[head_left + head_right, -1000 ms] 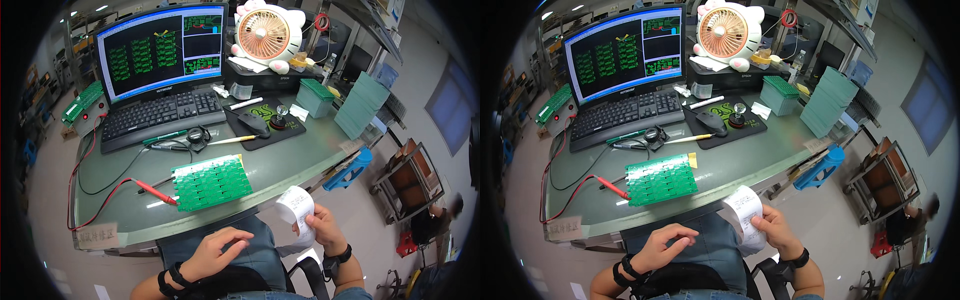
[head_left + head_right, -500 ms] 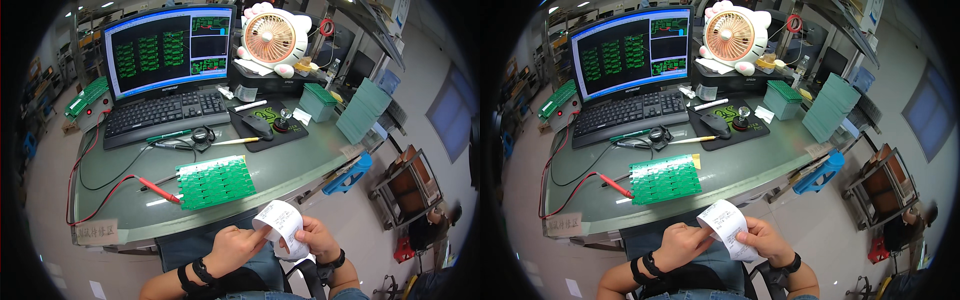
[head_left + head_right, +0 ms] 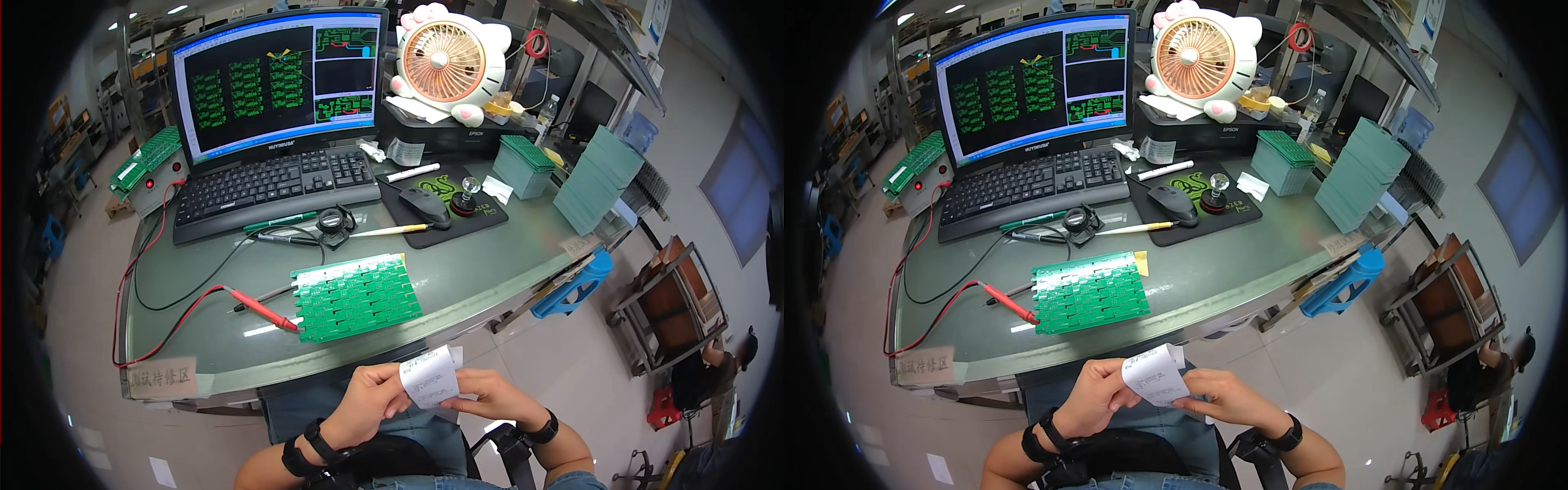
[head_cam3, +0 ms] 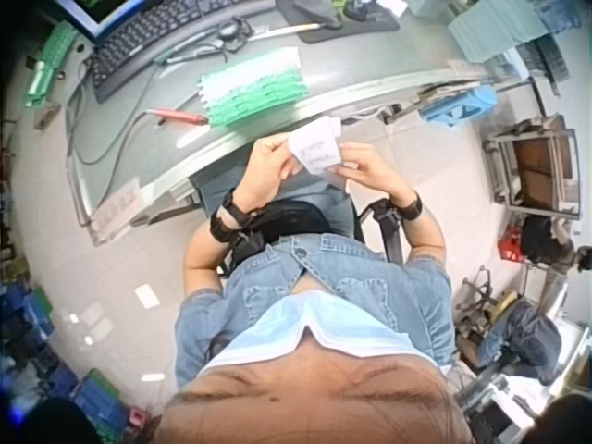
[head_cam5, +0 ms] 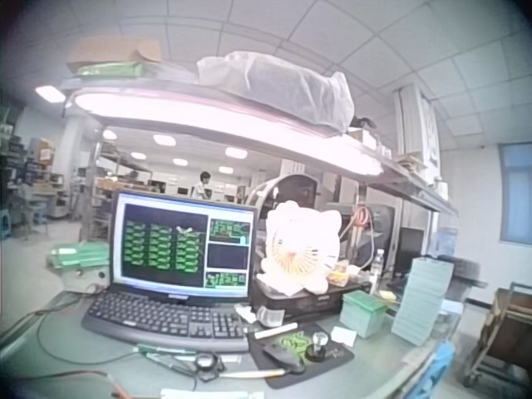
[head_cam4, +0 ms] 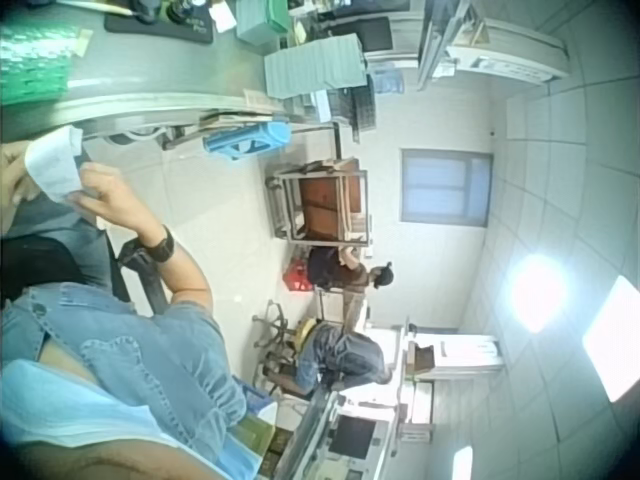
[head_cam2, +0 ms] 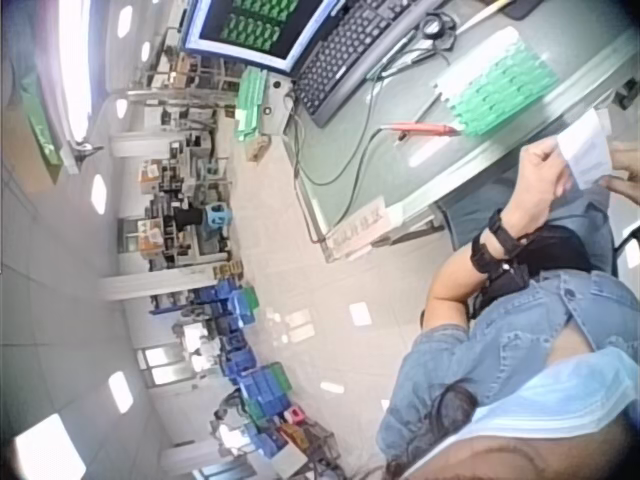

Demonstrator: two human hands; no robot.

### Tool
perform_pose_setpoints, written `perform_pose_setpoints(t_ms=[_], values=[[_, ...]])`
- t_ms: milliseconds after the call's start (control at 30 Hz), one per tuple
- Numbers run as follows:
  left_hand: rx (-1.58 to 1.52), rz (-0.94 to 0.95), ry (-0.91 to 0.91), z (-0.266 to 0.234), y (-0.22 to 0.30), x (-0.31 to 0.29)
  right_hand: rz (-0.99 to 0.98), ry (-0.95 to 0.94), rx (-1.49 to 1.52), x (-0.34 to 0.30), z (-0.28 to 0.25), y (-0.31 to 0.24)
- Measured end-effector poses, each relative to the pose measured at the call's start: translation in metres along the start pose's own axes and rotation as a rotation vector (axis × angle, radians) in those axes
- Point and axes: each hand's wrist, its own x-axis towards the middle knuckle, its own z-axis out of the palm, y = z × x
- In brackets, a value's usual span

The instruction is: Using a multimeter to test components on a green printed circuit board while checking a printed parts list.

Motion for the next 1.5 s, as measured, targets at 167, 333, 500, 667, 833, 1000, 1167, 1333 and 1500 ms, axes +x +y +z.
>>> perform_pose_setpoints(t_ms=[167,333,500,667,833,1000,1167,1333,1500], values=[[0.010,-0.075,-0.008,0.001,0.001,-0.006,0.020,0.030,-0.104,-0.008,-0.012,0.003],[0.081,-0.057,-0.012,-0.002,-0.002,-0.006,-0.016,0.202,0.086,-0.004,-0.028,-0.027],[0.078,-0.092,-0.056,-0.001,-0.006,-0.007,-0.092,0.210,-0.048,0.003,-0.019,-0.033],[0.182,-0.059,-0.046,0.003,0.006,-0.008,-0.077,0.186,-0.050,0.004,-0.023,-0.025],[0.241,-0.008,-0.067,-0.003,0.004,-0.007,-0.081,0.140,-0.057,0.006,-0.024,-0.027],[0.048,-0.050,0.010,-0.004,-0.005,-0.008,0.060,0.207,0.105,0.011,-0.018,-0.036],[-0.025,0.037,0.045,-0.007,-0.008,-0.008,0.028,0.232,0.085,0.010,-0.011,-0.027],[-0.047,0.060,0.049,-0.006,-0.005,-0.010,0.038,0.196,0.156,0.008,-0.015,-0.022],[0.029,0.001,0.098,0.002,0.004,-0.011,-0.011,0.231,0.067,0.017,-0.010,-0.029]])
